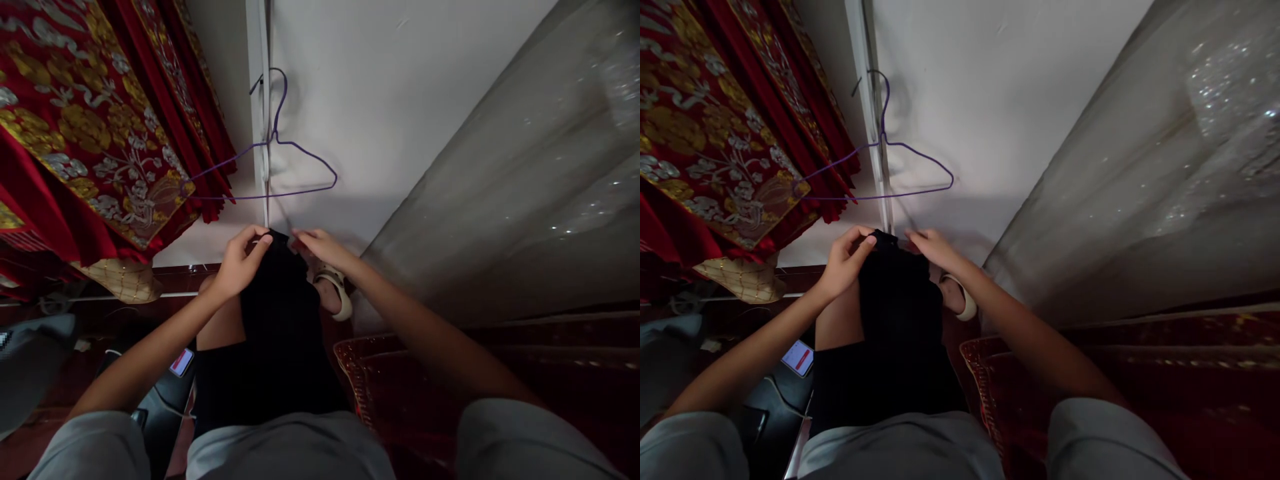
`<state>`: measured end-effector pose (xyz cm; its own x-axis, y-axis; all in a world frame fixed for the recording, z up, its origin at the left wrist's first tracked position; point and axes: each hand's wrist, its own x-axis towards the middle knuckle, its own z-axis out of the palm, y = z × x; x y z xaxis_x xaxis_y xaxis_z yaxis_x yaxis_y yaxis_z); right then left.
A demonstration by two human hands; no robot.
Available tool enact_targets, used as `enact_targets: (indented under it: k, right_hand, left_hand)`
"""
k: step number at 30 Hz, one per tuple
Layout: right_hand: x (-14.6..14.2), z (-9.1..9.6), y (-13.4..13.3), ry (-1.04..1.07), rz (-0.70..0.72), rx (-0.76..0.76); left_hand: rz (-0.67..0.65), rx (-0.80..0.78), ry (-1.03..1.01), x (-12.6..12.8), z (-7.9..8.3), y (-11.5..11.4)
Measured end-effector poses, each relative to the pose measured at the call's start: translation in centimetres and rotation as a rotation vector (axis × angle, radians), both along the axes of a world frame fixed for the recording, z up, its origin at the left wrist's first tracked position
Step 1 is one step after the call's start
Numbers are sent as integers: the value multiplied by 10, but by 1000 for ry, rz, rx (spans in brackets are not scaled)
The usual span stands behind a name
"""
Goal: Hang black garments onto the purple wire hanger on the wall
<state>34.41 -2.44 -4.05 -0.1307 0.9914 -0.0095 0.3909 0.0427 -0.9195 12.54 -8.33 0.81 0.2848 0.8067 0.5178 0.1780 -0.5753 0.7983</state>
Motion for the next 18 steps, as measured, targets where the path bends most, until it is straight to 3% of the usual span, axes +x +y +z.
enact_targets:
  k: [3, 5, 7, 10, 12, 15, 18]
  right_hand:
    - [-11, 18, -23, 241, 200, 138]
    - [-23, 33, -39, 415, 399, 56]
    - [-34, 47, -51, 549, 506, -64]
    - [-42, 64, -58, 604, 477, -167]
    - [-40, 73, -56, 558, 425, -154]
    - [-27, 83, -48, 363, 346, 89]
    - [-11, 89, -36, 82, 231, 434]
  left_hand:
    - [62, 212, 107, 6, 12, -3]
    - [116, 336, 143, 8, 21, 1]
    - [126, 345, 113, 7, 27, 9]
    - [-26, 118, 112, -3, 24, 20]
    - [-169, -91, 232, -16, 13, 24]
    - [-319, -296, 528, -38, -10, 27]
    - [-339, -243, 778, -62, -28, 30]
